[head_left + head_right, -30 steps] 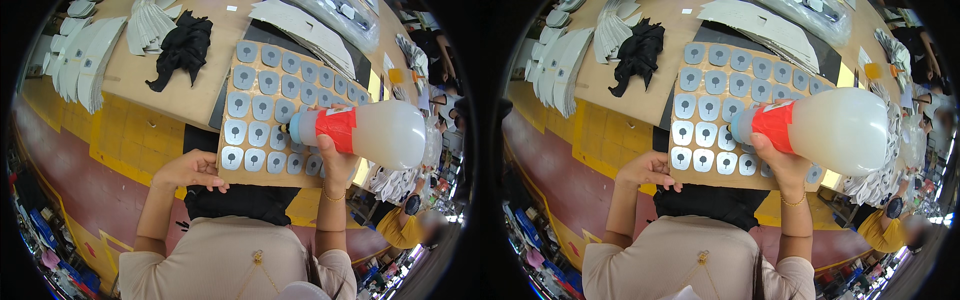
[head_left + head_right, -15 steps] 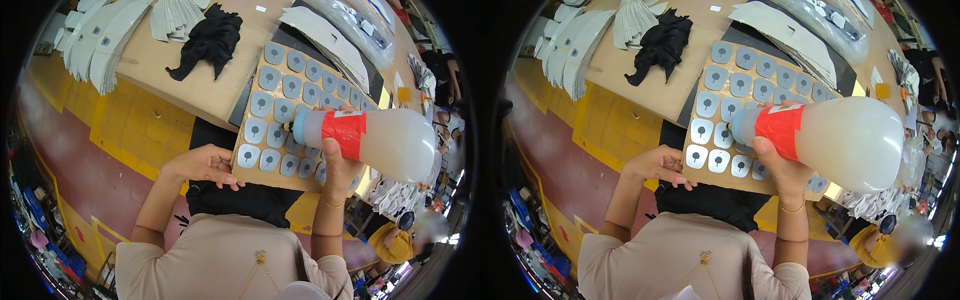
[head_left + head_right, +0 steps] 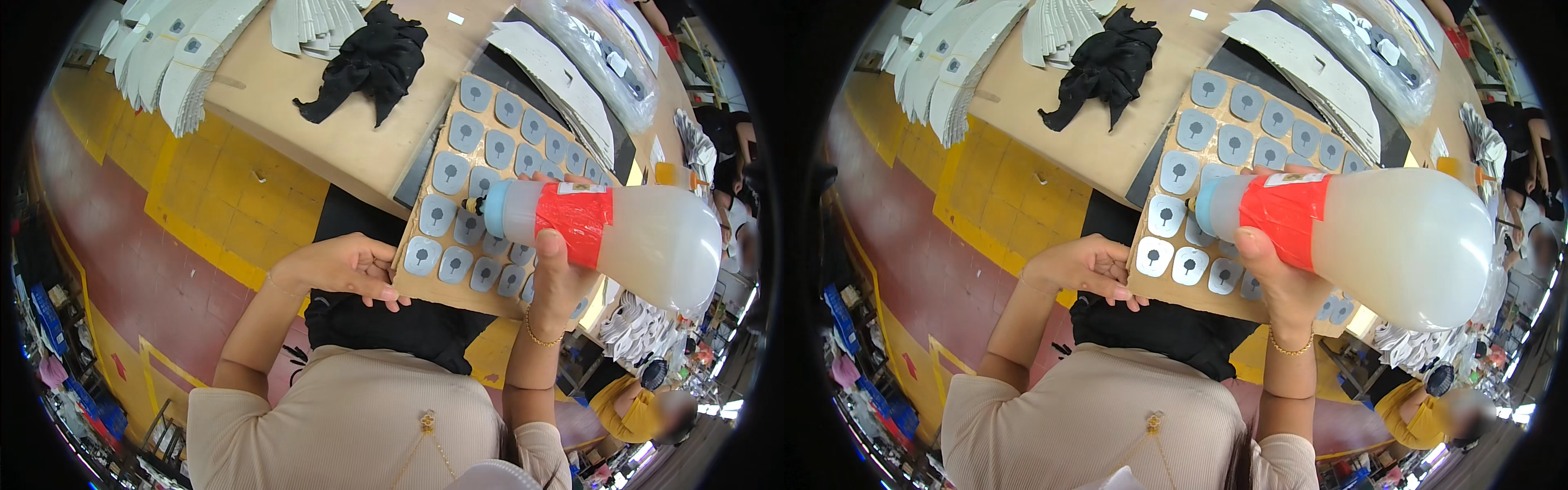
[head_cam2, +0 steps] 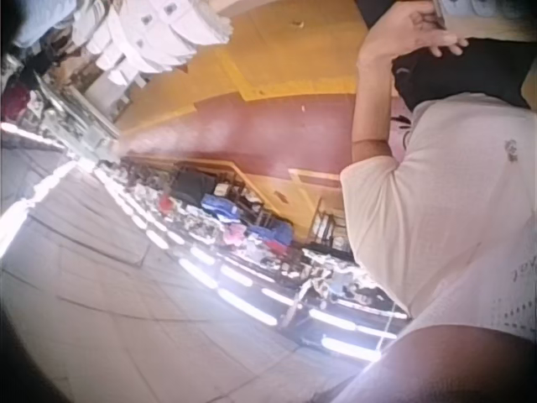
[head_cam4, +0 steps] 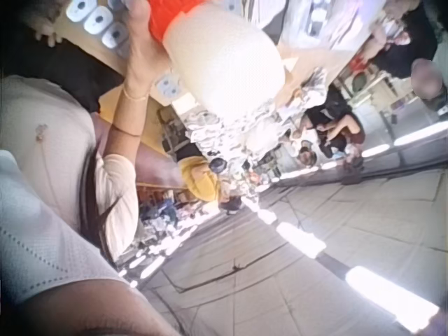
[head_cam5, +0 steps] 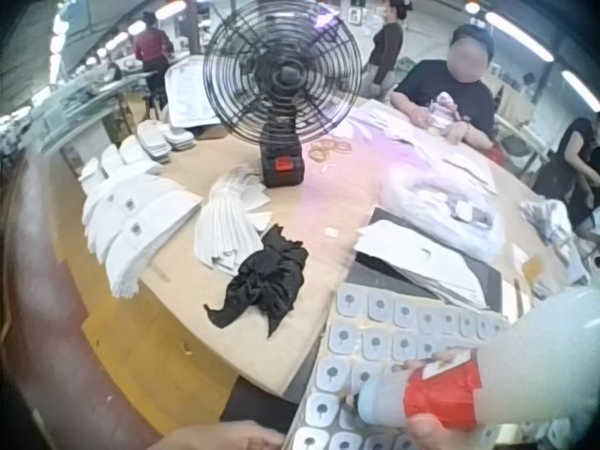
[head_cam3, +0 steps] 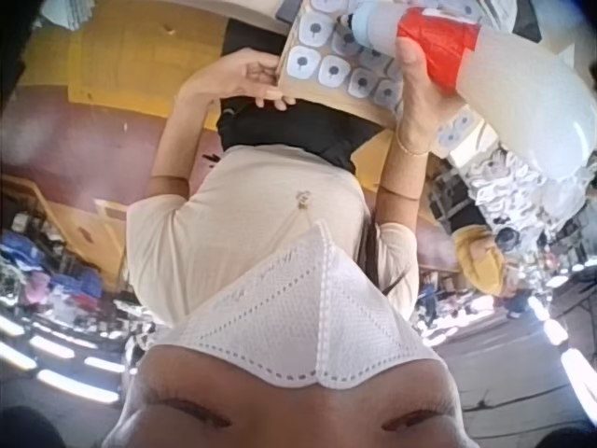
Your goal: The person applies glue from a squeeze bottle onto small white square pieces arranged on a cardboard sheet. The person moves systematically across the grid, dispensing a small amount of glue onto each piece.
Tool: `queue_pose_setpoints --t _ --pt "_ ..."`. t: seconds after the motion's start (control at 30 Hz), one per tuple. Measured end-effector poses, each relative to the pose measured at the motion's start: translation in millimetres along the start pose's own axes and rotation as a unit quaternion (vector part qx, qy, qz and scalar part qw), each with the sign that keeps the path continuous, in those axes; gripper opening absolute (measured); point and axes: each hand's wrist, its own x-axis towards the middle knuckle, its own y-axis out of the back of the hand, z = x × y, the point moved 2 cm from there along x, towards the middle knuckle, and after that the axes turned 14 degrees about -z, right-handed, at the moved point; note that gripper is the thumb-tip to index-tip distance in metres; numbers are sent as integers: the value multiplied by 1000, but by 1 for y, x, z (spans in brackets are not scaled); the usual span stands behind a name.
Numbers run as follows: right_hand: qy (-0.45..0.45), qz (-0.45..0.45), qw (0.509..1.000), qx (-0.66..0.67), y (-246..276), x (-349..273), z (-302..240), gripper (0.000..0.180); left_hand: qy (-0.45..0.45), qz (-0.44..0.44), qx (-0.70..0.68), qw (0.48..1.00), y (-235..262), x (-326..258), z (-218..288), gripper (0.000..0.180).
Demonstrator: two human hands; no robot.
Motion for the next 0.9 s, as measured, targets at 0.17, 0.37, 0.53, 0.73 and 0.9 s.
queue_pose_setpoints --t 0.17,0.37,0.53,0.73,0.9 --pt "-34 -39 998 -28 -12 4 -2 65 -17 -15 -11 1000 0 -1 -1 42" --pt "-26 -63 996 -57 -20 7 5 56 -30 -23 -13 999 1 -2 -3 40" --pt "-11 -47 998 -37 -21 10 1 53 -16 -16 5 1000 -1 -3 -1 34" --pt "6 -51 995 -87 -18 13 3 55 -23 -18 -2 1000 1 -3 -4 33" --pt "13 -46 995 -87 -17 11 7 59 -20 -19 -4 1000 0 -3 -4 32"
